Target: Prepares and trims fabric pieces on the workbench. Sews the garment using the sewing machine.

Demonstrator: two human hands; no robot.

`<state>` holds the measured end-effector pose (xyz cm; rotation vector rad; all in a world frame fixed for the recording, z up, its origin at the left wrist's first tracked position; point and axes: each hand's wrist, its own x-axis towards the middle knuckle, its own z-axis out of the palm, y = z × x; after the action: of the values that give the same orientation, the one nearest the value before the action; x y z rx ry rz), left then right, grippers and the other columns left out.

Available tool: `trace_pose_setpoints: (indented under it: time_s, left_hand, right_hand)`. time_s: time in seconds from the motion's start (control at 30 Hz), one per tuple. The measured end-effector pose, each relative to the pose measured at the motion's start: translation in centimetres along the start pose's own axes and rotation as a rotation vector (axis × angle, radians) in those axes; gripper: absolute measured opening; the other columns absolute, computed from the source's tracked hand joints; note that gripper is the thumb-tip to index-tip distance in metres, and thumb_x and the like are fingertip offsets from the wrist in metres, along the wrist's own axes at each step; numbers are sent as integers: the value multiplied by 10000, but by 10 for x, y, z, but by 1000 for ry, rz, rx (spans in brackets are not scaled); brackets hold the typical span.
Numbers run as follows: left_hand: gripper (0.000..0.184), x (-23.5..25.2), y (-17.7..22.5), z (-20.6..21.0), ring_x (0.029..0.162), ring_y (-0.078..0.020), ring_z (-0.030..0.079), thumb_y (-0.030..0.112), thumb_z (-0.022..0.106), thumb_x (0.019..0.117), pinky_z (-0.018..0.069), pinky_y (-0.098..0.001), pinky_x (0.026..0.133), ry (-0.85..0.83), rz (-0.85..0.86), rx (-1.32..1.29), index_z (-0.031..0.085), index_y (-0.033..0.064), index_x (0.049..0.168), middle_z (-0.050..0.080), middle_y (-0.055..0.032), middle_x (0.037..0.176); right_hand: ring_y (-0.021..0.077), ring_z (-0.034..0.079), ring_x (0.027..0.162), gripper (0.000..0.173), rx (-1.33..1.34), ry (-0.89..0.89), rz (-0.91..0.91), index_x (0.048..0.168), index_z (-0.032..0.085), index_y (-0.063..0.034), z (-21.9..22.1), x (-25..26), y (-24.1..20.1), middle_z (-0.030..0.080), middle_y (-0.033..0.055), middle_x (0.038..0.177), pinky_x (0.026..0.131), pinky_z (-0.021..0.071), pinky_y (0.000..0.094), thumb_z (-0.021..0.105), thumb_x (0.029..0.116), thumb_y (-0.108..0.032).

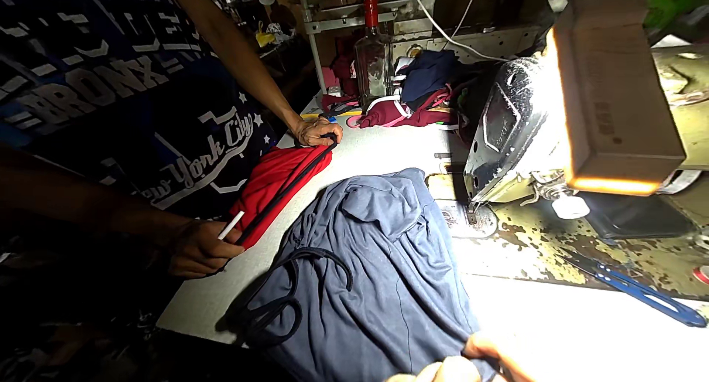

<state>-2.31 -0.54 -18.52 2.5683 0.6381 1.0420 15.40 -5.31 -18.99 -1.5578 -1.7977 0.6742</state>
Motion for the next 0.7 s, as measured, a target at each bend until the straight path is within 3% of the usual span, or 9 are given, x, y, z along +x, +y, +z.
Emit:
trace_pose_setpoints:
  time_s: [0.23, 0.33, 0.4, 0.47, 0.57, 0.7]
  left_hand:
    - [129, -1, 2, -2, 677, -260, 681, -29, 619, 919, 538, -288, 576, -90, -107, 89, 745, -12, 933, 712, -207, 874]
    - [111, -4, 1, 5, 633, -225, 647, -28, 648, 912, 523, -271, 539, -55, -172, 18, 756, -16, 938, 695, -204, 890]
    - [84, -4, 1, 6, 738, -202, 687, -16, 662, 919, 554, -238, 642, -16, -224, -84, 743, -35, 906, 714, -220, 963]
    - [77, -4, -1, 5, 936, -206, 725, -46, 650, 912, 562, -230, 848, 7, -259, -233, 692, -81, 858, 728, -252, 1011]
    - [97, -4, -4, 5, 900, -171, 690, -64, 640, 901, 535, -191, 846, 27, -273, -324, 667, -101, 815, 705, -235, 911]
    - [100, 0, -11, 2, 927, -143, 627, -49, 614, 934, 484, -156, 860, -11, -229, -332, 689, -80, 876, 665, -195, 905]
  right_hand:
    - [218, 720, 834, 246, 14, 150, -25, 1079, 749, 20, 9, -9, 5, 753, 163, 930, 759, 576, 366, 554, 1041, -125]
    - [222, 712, 794, 242, 4, 161, -29, 1036, 755, 21, 8, -9, 6, 747, 165, 883, 718, 567, 364, 570, 1032, -136]
    - [224, 695, 755, 238, -6, 151, -5, 1019, 757, 8, 8, -7, 6, 737, 157, 856, 679, 552, 378, 578, 1029, -149]
    - [209, 678, 716, 226, -17, 168, 44, 1017, 767, -10, 7, -8, 6, 731, 136, 820, 648, 539, 375, 590, 1019, -151]
    - [183, 662, 659, 192, -28, 224, 134, 1005, 786, -47, 5, -10, 1, 721, 96, 763, 588, 520, 377, 616, 976, -133]
    - [171, 654, 651, 167, -67, 281, 178, 986, 788, -71, 6, -9, -1, 716, 71, 768, 569, 506, 363, 641, 940, -135]
